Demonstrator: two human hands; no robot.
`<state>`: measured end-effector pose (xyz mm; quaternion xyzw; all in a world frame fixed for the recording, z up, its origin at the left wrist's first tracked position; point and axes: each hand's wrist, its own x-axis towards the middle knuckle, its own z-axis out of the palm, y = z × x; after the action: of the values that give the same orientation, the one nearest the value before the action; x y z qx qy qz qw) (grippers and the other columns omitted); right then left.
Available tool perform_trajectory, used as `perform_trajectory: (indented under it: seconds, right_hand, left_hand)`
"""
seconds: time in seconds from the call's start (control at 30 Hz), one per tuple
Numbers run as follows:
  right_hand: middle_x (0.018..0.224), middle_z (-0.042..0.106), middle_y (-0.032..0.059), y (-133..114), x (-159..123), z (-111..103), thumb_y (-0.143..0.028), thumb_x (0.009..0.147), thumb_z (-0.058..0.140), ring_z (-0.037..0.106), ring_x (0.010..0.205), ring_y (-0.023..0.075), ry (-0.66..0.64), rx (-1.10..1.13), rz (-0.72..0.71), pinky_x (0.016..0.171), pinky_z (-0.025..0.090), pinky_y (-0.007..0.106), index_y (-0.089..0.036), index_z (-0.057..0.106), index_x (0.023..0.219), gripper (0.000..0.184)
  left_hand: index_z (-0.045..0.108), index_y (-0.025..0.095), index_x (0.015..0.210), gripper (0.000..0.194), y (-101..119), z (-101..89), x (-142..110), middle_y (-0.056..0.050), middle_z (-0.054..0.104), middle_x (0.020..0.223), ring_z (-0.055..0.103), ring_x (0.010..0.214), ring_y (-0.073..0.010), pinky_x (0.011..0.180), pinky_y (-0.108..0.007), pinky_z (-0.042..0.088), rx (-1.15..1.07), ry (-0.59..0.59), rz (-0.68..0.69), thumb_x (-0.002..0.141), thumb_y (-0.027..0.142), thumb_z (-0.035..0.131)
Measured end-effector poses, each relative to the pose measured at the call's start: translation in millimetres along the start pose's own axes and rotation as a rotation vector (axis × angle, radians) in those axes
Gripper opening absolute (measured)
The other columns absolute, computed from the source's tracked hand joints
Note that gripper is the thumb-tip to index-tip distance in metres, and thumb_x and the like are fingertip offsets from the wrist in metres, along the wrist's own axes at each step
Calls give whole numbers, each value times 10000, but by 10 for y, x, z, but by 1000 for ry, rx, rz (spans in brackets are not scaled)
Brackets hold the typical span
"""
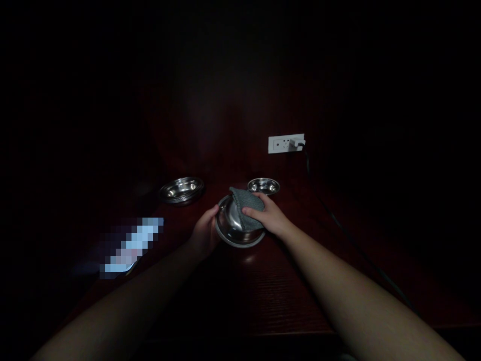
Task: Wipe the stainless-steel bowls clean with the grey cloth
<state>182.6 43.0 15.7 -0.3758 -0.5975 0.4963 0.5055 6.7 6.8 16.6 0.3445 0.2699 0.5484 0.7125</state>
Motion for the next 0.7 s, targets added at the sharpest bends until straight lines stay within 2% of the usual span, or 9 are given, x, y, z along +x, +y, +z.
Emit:
perform_trajectory:
  seconds: [0.3,0.5,0.7]
  right_hand:
    - [908,680,27,6,1,2,-387,619,787,636,800,192,2,9,-29,782,495,352,-207,600,1051,504]
    - [939,686,32,-12,-2,-9,-443,708,705,626,852,199,24,-33,-85,804,467,338,-197,642,1022,405]
    - [962,693,32,-14,3,-20,-513,769,615,616,880,208,75,-92,-103,820,444,330,-199,671,1008,399]
  left_hand:
    - [618,113,1136,409,20,29,8,-115,700,1039,613,1065,-281,981,-419,415,-27,-48,10,832,364,512]
    - [616,84,1138,433,40,48,6,-125,708,997,613,1066,-274,994,-411,405,-64,-38,-52,876,369,422]
    - [584,83,1185,486,40,35,-5,-135,699,1028,610,1071,-285,982,-427,415,-76,-70,-66,872,417,421]
